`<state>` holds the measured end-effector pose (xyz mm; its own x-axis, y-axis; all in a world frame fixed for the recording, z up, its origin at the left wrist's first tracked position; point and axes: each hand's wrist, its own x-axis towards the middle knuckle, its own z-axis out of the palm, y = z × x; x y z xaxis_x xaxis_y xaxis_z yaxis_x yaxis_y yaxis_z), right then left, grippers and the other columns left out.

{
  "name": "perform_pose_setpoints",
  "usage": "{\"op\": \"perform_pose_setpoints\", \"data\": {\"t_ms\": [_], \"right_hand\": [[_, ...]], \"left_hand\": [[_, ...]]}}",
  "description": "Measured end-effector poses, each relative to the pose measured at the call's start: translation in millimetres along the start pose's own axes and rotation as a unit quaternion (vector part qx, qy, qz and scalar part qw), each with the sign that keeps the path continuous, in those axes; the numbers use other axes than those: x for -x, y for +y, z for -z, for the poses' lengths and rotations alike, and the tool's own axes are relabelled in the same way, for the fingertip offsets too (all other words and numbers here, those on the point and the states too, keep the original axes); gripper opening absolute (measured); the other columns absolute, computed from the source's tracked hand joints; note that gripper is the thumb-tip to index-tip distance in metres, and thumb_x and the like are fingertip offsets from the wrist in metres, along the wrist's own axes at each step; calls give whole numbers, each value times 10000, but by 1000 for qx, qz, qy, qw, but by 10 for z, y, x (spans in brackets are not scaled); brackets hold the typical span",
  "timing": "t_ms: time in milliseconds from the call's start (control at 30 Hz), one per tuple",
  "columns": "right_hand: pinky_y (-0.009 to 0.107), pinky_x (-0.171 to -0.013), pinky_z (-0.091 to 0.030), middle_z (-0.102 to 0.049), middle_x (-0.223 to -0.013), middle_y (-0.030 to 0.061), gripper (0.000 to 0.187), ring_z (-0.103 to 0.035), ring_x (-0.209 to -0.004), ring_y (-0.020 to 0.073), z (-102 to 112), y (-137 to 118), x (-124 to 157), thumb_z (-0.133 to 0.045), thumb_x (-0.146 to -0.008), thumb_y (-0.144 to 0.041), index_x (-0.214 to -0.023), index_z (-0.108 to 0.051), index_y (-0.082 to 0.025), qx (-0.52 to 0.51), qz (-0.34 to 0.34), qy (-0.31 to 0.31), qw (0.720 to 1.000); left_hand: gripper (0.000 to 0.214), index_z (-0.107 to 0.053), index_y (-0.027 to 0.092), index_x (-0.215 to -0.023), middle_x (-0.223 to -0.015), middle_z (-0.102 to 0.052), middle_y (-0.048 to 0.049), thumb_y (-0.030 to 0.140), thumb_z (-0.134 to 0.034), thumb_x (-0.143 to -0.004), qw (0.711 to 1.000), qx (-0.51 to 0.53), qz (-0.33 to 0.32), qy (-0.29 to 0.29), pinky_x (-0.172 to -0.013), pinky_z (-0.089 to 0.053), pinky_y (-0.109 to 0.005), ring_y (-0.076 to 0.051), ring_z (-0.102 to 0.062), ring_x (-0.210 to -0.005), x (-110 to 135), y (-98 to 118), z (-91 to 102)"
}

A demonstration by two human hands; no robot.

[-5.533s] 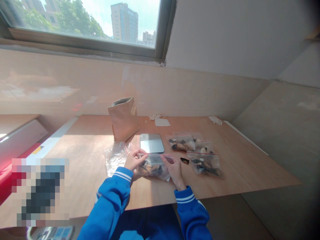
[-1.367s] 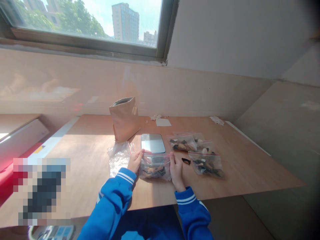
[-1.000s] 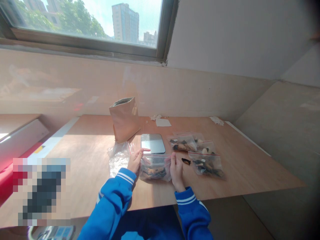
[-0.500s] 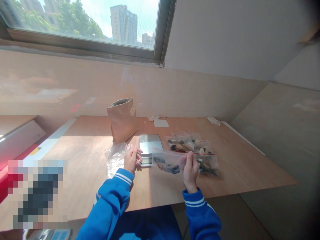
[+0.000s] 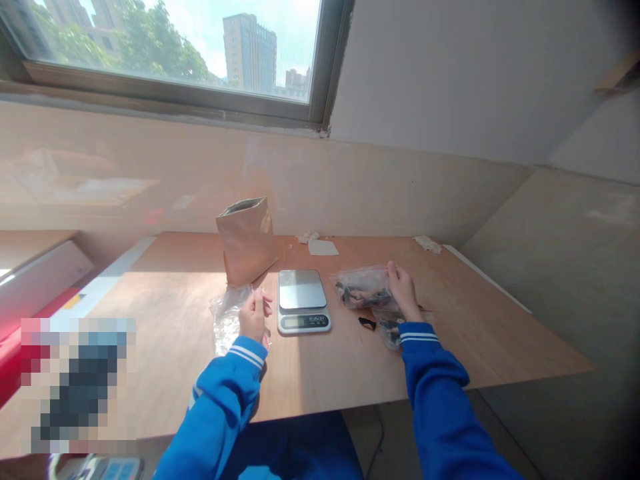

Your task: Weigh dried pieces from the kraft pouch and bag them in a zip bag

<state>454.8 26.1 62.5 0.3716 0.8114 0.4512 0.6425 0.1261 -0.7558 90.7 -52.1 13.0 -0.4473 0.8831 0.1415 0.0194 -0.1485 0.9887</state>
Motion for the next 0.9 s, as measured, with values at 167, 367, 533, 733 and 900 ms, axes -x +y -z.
{"op": "perform_pose_setpoints", "data": {"t_ms": [167, 367, 533, 733, 900], "right_hand": [[536, -980, -387, -551, -1159, 220, 627, -488, -1151, 331, -105, 7, 216, -389, -862, -685, -1110, -546, -131, 127, 111, 117, 979], [444, -925, -466, -545, -1041, 130, 253, -543, -1046, 259, -95, -285, 927, -400, -944, -341, -980, -602, -192, 67, 186, 39, 979], [444, -886, -487, -575, -1038, 109, 229, -573, -990, 256, -71, -105, 1470, -423, -921, -246, -964, -647, -223, 82, 172, -65, 979], [470, -917, -460, -602, -1151, 116, 279, -541, -1078, 283, -40, 80, 1598, -426, -943, -274, -1142, -616, -235, 142, 182, -97, 968], [467, -887, -466, -643, -1050, 109, 254, -561, -1007, 278, -58, 70, 1571, -410, -948, -261, -1029, -648, -223, 128, 186, -79, 971]], "left_hand": [[437, -590, 170, -680, -514, -503, 14, 495, -416, -916, 999, -3, -11, 32, -474, -405, -199, -101, -483, -486, -9, 43, -5], [388, -554, 186, -668, -577, -535, 1, 434, -390, -917, 996, -24, -15, 84, -525, -443, -220, -118, -520, -543, -45, 75, 27], [314, -562, 199, -759, -751, -591, -29, 367, -358, -928, 986, -82, -26, 144, -695, -496, -270, -161, -583, -751, -119, 75, 93], [510, -436, 102, -1258, -1320, -435, -197, 132, -541, -760, 942, -201, -56, 265, -1056, -381, -394, -248, -479, -1204, -255, 126, 118], [883, -227, 43, -1401, -1463, -254, -302, 267, -702, -691, 939, -307, -7, 154, -1133, -247, -528, -386, -241, -1412, -494, 107, 189]]}}
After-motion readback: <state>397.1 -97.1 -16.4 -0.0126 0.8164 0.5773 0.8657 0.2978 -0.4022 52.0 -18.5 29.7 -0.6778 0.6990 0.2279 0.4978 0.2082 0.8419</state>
